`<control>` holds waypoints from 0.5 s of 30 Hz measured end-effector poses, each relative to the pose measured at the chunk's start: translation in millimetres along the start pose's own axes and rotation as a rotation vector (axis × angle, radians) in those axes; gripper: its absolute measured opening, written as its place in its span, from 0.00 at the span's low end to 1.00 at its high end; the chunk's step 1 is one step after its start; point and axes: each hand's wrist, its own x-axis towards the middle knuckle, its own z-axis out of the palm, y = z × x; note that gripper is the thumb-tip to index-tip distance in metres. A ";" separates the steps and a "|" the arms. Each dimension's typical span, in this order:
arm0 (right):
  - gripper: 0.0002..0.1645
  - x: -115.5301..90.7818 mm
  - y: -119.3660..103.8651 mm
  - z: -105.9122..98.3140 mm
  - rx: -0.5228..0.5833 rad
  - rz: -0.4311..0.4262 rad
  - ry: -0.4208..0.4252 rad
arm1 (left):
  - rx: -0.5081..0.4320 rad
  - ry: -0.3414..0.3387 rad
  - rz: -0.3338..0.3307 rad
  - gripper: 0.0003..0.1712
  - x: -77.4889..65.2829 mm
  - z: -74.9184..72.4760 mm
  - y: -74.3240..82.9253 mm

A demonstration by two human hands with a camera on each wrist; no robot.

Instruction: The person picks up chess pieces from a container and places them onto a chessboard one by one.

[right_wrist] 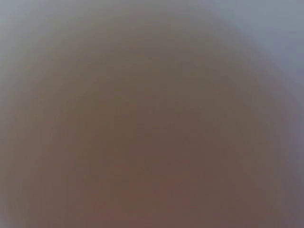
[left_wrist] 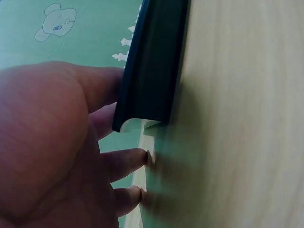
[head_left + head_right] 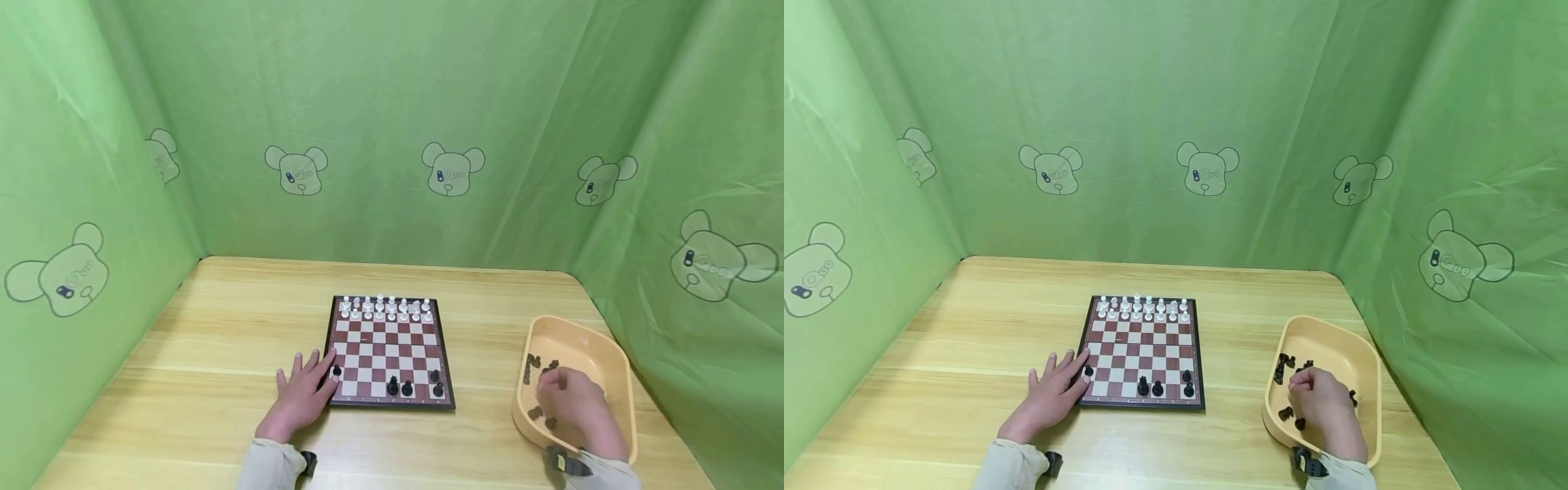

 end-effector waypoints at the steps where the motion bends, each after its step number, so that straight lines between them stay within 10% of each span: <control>1: 0.14 0.6 0.0 -1.0 -0.015 -0.012 0.017 | -0.001 -0.001 -0.001 0.32 0.0 -0.1 0.1; 15: 0.28 0.3 -11.7 6.5 0.099 -0.222 0.401 | -0.004 -0.004 -0.012 0.32 0.0 -0.7 1.2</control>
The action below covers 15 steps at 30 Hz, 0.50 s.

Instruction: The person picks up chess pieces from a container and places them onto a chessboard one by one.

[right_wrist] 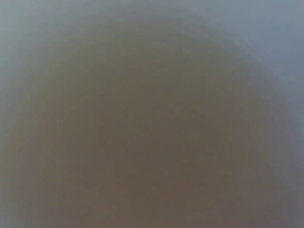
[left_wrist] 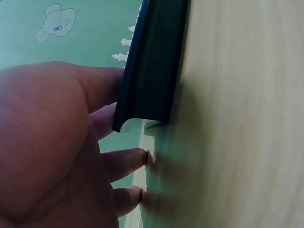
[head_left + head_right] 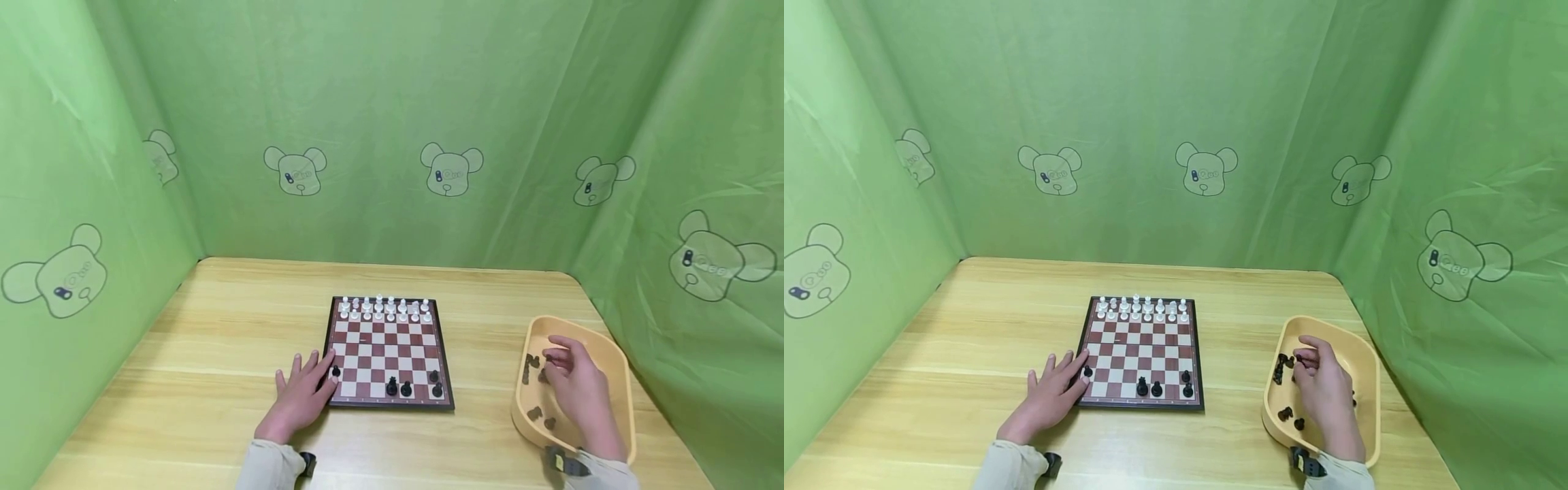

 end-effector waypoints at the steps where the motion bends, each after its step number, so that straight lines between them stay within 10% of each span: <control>1: 0.27 0.0 -2.1 1.2 0.019 -0.010 0.026 | -0.001 0.000 -0.001 0.32 -0.1 -0.1 0.0; 15: 0.21 -2.0 -32.4 18.1 0.208 -0.067 0.282 | 0.005 0.007 0.005 0.31 0.1 0.8 -1.0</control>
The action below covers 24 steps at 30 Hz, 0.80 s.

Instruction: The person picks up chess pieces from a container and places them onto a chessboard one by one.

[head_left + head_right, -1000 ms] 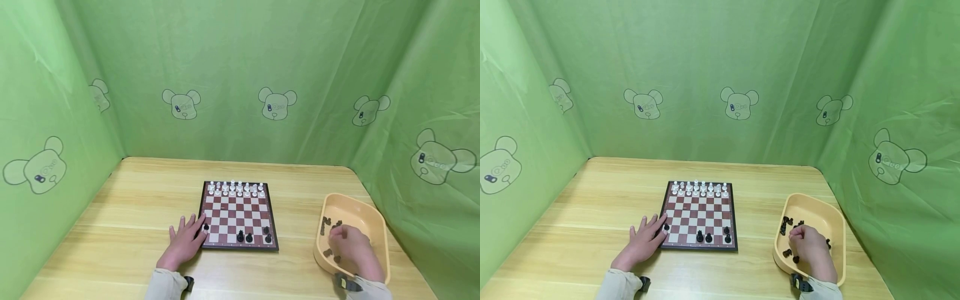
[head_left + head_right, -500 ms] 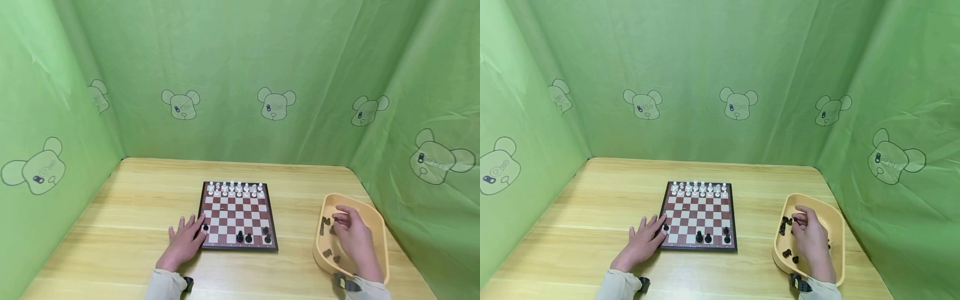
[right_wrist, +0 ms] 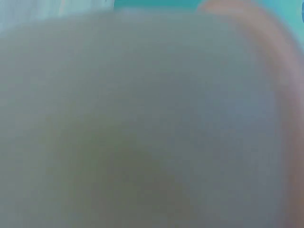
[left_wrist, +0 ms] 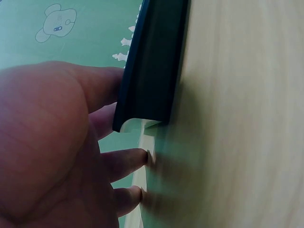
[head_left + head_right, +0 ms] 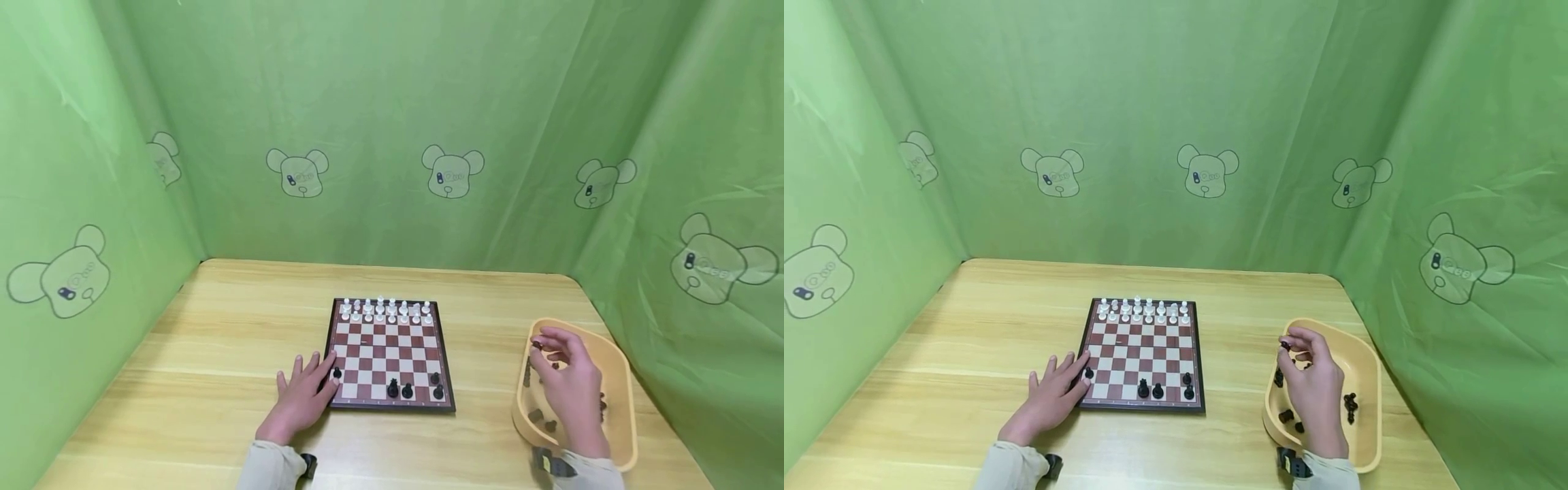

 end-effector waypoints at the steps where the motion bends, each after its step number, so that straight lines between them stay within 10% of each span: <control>1: 0.21 -0.3 -1.8 1.9 0.015 -0.011 0.016 | 0.000 0.000 0.002 0.31 0.0 0.0 0.0; 12: 0.25 -2.7 -20.1 16.2 0.237 -0.181 0.145 | 0.001 -0.001 -0.001 0.32 -0.7 4.6 -3.8; 24: 0.33 -3.5 -63.6 16.3 0.468 -0.306 0.101 | -0.002 0.012 0.005 0.32 0.6 1.7 -1.5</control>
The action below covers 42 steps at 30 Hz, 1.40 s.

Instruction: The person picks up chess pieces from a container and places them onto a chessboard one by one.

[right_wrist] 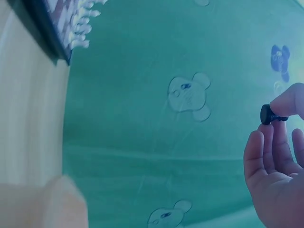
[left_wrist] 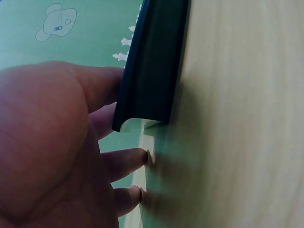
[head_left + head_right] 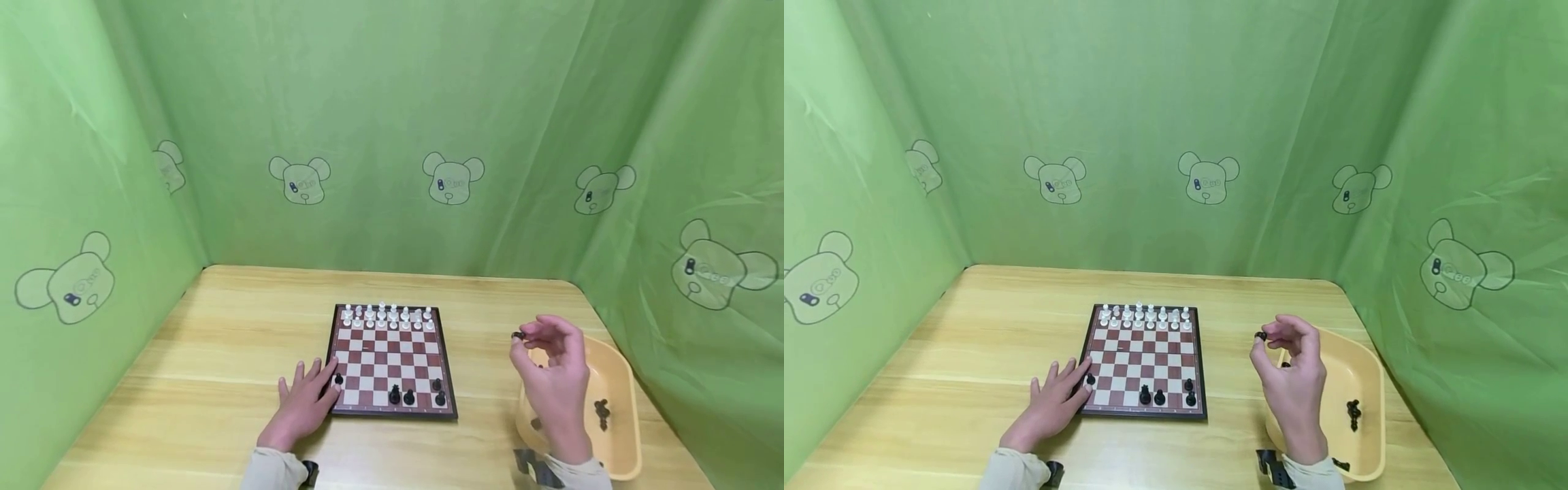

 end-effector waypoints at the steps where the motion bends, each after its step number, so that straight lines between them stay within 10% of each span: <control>1: 0.32 0.7 -1.8 1.2 0.007 -0.012 -0.006 | -0.001 0.002 0.004 0.32 0.2 0.2 -0.1; 9: 0.28 8.0 -9.1 13.3 0.012 -0.106 -0.155 | -0.019 0.005 0.016 0.32 -0.6 -1.5 1.3; 27: 0.21 42.9 -55.7 27.5 0.164 -0.266 -0.140 | -0.001 -0.005 0.005 0.32 -1.4 -2.3 0.9; 42: 0.18 54.7 -73.2 47.0 0.150 -0.372 -0.298 | -0.017 0.031 0.018 0.33 4.0 7.9 -11.7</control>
